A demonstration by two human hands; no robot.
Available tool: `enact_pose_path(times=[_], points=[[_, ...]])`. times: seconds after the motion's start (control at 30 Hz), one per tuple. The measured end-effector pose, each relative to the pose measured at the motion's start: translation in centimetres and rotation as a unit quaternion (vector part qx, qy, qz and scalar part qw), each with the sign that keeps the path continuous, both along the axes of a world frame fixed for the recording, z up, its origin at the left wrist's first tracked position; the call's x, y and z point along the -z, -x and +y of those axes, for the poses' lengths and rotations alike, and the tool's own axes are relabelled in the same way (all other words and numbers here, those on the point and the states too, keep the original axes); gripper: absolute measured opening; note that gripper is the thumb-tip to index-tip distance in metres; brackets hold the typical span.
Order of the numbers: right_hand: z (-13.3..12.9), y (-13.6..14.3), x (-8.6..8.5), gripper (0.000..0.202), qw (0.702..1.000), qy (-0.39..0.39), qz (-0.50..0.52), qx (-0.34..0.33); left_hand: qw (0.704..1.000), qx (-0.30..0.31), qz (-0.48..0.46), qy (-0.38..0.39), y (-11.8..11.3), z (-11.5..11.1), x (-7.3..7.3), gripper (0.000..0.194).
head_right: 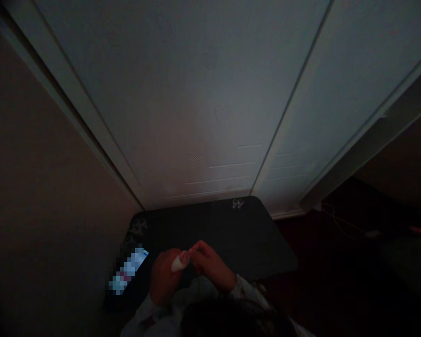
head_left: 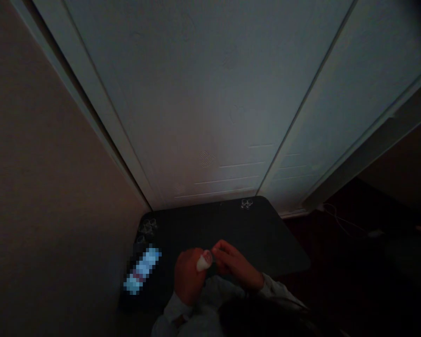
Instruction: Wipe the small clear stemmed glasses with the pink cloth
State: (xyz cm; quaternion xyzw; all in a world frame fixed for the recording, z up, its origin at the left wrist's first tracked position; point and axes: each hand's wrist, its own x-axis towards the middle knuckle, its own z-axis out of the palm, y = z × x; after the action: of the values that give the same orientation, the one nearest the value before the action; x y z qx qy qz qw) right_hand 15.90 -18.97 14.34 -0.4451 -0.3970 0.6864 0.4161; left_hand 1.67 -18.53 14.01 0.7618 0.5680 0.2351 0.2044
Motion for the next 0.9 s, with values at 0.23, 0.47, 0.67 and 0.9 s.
enact_pose_path(times=[0.23, 0.47, 0.67, 0.9], points=[[-0.9, 0.5, 0.6, 0.039, 0.997, -0.070, 0.024, 0.008, 0.963, -0.082, -0.225, 0.120, -0.5, -0.3, 0.1, 0.024], [-1.4, -0.5, 0.6, 0.018, 0.931, -0.272, -0.241, -0.029, 0.927, -0.082, -0.331, 0.158, -0.5, 0.0, 0.3, 0.019], [-1.5, -0.7, 0.8, 0.023, 0.827, -0.411, -0.378, -0.062, 0.884, -0.095, -0.407, 0.209, -0.5, 0.6, 1.4, 0.012], [-1.8, -0.8, 0.6, 0.022, 0.851, -0.365, -0.375, -0.042, 0.929, -0.080, -0.319, 0.171, -0.4, 0.3, 1.4, 0.017]])
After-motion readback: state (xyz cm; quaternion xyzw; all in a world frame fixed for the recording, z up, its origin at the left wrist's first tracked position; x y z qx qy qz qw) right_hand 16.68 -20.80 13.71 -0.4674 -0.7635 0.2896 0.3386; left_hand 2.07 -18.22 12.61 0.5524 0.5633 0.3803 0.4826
